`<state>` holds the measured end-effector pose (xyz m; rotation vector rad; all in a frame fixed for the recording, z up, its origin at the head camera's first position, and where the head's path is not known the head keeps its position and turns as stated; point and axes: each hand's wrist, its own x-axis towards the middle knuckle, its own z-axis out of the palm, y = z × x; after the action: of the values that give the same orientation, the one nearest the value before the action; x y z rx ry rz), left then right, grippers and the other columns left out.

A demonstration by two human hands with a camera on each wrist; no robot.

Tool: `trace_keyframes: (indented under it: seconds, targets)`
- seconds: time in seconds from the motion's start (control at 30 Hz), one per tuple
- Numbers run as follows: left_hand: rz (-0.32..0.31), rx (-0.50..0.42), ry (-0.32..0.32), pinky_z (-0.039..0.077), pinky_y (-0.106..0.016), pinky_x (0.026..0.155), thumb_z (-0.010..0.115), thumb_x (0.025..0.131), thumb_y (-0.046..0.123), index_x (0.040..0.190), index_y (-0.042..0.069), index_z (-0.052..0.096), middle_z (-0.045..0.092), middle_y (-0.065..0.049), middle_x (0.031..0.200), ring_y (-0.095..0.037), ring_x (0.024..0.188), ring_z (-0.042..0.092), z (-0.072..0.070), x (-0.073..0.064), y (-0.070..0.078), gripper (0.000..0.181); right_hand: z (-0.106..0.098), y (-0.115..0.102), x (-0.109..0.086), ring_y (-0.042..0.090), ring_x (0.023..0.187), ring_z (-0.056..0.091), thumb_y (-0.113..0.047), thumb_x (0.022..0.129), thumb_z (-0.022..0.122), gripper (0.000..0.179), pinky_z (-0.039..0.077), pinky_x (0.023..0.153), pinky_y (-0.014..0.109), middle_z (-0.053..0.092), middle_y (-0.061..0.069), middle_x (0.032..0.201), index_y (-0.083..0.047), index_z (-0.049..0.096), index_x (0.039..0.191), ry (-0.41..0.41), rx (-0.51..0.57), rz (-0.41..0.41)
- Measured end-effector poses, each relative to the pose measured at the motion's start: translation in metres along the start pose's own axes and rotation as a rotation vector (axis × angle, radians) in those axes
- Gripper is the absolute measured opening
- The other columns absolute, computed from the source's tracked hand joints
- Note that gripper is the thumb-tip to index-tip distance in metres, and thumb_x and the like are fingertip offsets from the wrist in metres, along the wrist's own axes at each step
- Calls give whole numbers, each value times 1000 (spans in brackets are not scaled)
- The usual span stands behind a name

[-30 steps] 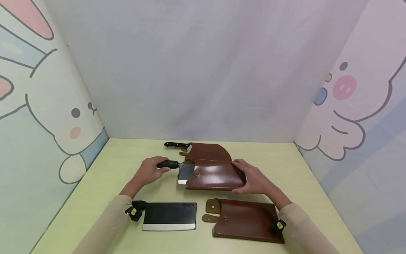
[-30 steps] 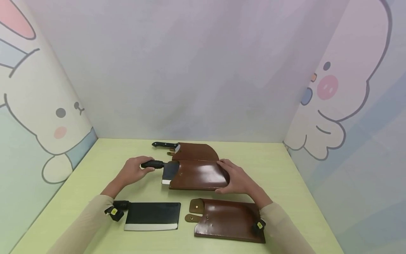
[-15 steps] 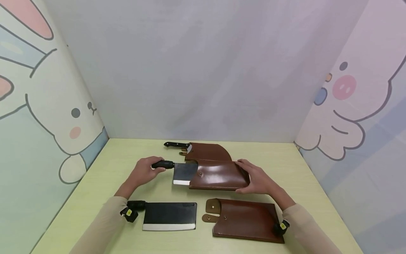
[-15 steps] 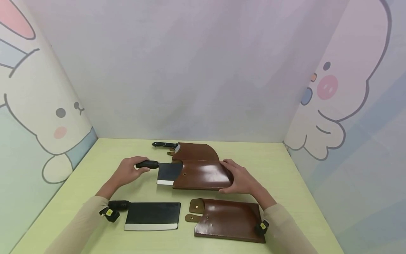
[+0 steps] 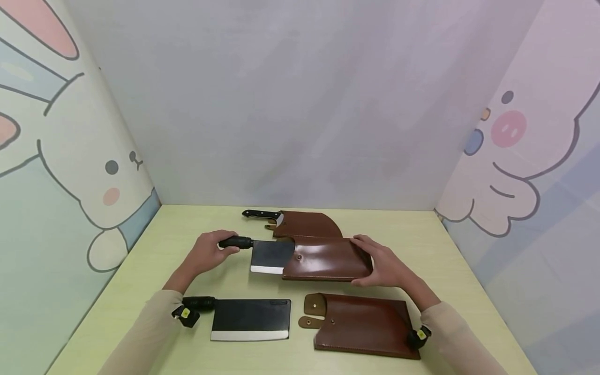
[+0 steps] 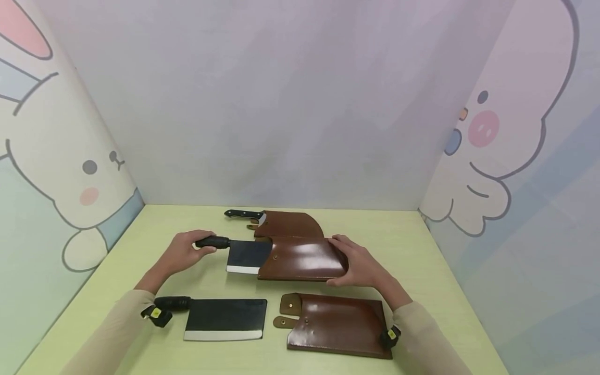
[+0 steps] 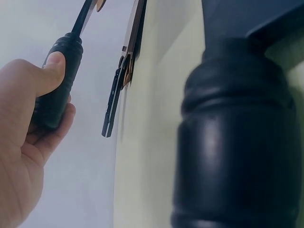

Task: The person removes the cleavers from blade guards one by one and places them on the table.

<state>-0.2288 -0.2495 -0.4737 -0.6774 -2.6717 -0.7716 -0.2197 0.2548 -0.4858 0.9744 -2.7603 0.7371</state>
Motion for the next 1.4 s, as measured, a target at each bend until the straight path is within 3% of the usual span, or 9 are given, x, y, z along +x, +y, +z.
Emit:
trace_keyframes:
  seconds: [0.33,0.57,0.77,1.4]
  targets:
    - [-28,-16,-13,56,-53,84,83,87,20,117,1,74,74,-16,113,-34,100,72,-4,-3,-3,36,-5,0,-5,38,133,54,-56,68,92,109,54,92,57,43,13,156,-15,43,156,-8,-5,6]
    - [-29,-9,-23,56,-51,83,83,88,21,117,2,74,74,-16,113,-33,100,71,-5,-5,-5,36,-4,1,-8,36,133,54,-49,67,94,108,54,93,57,43,13,156,-14,44,155,-10,15,13]
    - [-38,-14,-11,56,-54,86,83,88,20,116,2,74,74,-16,114,-34,102,71,-8,-8,-7,35,-4,4,-11,36,135,53,-52,66,94,109,54,93,57,43,12,156,-15,44,155,-3,12,24]
    - [-41,-2,5,52,-42,73,82,89,19,114,3,74,75,-14,108,-23,87,66,-21,-18,-20,31,-13,16,-27,41,133,54,-55,68,92,108,54,92,59,44,16,155,-11,45,154,8,-29,56]
